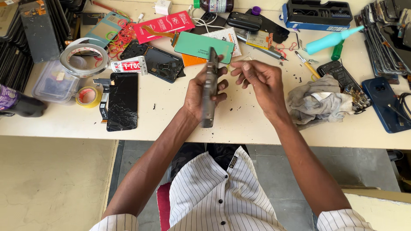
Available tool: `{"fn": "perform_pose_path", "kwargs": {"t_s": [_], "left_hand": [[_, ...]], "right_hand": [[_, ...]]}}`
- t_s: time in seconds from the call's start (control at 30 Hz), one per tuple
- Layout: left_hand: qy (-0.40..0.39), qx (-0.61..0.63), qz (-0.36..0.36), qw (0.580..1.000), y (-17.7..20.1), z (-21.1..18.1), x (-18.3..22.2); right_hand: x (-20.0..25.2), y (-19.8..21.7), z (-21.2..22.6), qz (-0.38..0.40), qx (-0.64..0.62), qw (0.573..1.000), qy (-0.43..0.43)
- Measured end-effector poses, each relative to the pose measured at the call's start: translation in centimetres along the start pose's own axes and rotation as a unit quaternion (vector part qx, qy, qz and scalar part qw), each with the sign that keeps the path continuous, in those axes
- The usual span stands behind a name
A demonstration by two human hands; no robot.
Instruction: The person cleans the frame of a mobile phone chassis using a cloth and a thin tool. They then handle a replacement screen panel and its ribbon cables over the workbench.
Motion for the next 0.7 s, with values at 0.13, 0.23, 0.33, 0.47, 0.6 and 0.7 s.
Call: {"fn": "perform_pose_path", "kwargs": {"t_s": [0.13, 0.23, 0.33, 0.47, 0.6, 0.7], "left_hand": [[0.078, 0.178, 0.129, 0.972, -0.6, 1.3, 0.0], [0.105, 0.173, 0.123, 0.972, -0.9, 1.4, 0.1], [0.117, 0.183, 0.144, 0.965, -2.8, 0.9, 0.1], [0.122, 0.153, 0.104, 0.975, -4.5, 0.8, 0.5], [0.101, 0.029, -0.041, 0.994, -3.3, 1.2, 0.7], [0.1, -0.032, -0.102, 0.989, -2.3, 1.6, -0.3]], "right_hand": [[-0.7, 0.0, 1.2, 0.006, 0.095, 0.993, 0.076], [-1.2, 1.3, -0.1, -0.026, 0.138, 0.989, 0.037], [-1.1, 4.2, 0.2, -0.083, 0.2, 0.973, 0.076], [-1.1, 8.9, 0.6, -0.128, 0.3, 0.944, 0.047], [-1.9, 14.1, -0.3, -0.164, 0.414, 0.893, 0.066], [-3.9, 18.8, -2.2, -0.179, 0.529, 0.827, 0.07]]}}
Point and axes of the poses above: each hand's wrist, its own x-axis away from the middle knuckle, its own y-axis out of the back of the hand, z = x × y, the point moved 7 cm from there along -x, towards the middle knuckle, and after that the axes turned 1 degree about -z, right-handed, at the moved point
